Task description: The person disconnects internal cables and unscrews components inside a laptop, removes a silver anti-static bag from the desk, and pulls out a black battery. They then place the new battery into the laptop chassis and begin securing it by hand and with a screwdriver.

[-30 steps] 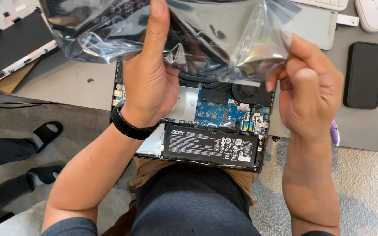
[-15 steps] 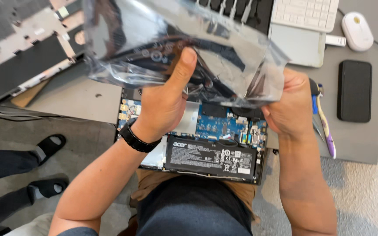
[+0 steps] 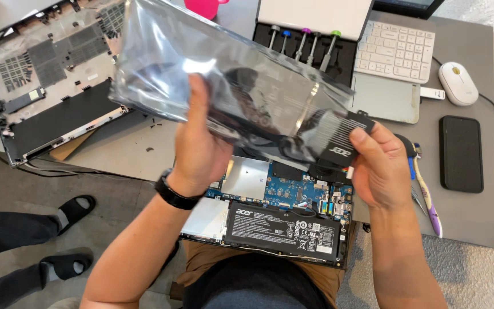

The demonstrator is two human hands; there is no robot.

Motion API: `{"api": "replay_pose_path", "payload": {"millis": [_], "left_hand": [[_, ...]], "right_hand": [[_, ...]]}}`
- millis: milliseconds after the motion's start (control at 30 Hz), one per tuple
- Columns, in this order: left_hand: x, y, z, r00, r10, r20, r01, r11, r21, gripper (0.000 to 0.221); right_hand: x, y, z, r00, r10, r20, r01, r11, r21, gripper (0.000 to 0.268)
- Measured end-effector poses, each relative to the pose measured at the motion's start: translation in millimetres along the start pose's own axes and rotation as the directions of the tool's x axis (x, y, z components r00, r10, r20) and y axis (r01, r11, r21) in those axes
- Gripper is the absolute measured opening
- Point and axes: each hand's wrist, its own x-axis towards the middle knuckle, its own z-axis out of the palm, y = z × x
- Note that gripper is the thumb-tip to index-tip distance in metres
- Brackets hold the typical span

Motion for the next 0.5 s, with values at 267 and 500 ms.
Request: {"api": "replay_pose_path", "payload": {"millis": [267,500], "left_hand": [[47.9,117.3,-39.9,0.986,-0.112,-0.123,0.119,0.991,0.055,0.029],[76.1,184.2,-113.2,0.99,0.096,-0.106,0.082,0.224,0.971,0.028]], "right_hand": [[5.8,-18.7,-67.1,0.985,0.11,-0.136,-0.101,0.992,0.074,0.015],[11.8,-47.1,-102.3,0.993,0.039,-0.116,-0.054,0.99,-0.128,0.017]]}}
